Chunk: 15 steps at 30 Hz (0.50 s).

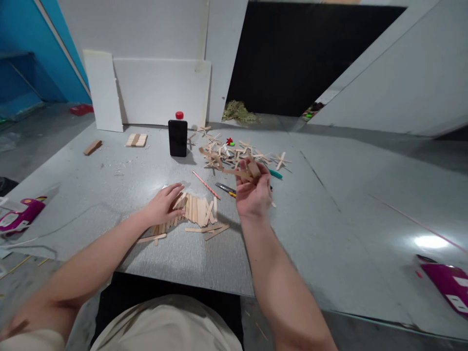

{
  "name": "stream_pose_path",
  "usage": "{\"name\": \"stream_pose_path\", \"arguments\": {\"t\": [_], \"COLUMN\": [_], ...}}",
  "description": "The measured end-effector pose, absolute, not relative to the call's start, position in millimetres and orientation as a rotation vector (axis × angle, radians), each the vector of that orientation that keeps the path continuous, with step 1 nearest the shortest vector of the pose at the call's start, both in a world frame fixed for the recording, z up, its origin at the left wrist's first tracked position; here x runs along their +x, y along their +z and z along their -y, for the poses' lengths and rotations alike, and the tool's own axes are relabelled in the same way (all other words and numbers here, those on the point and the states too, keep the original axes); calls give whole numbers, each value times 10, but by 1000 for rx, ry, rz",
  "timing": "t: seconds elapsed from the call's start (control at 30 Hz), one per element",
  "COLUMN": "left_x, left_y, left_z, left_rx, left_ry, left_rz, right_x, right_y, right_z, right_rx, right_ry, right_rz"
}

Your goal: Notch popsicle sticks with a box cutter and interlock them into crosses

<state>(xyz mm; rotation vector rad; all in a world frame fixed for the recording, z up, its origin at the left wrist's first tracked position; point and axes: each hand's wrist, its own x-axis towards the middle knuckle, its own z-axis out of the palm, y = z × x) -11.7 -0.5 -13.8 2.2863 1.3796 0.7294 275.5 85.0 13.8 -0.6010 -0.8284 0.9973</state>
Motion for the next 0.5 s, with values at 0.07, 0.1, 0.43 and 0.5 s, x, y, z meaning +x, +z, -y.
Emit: {"name": "stream_pose_path", "arguments": {"t": [0.07,0.1,0.43,0.5], "left_x": [-112,-102,198,182], "left_y": [-108,-94,-85,-63], "left_z": [23,38,191,177], "left_rx": [2251,2231,1933,1876], "left_ry": [773,798,1006,1012], "left_rz": [-1349,-1327,-1268,-1342], "right_x": [2749,2703,2182,2221], "right_y": [85,44,-164,-168], "right_z": [-838,-800,-228,-228], "right_rx": [-633,-650,-693,-707], "right_ry": [1049,1077,1071,1013], "right_rz": [920,976,1882,1988]}}
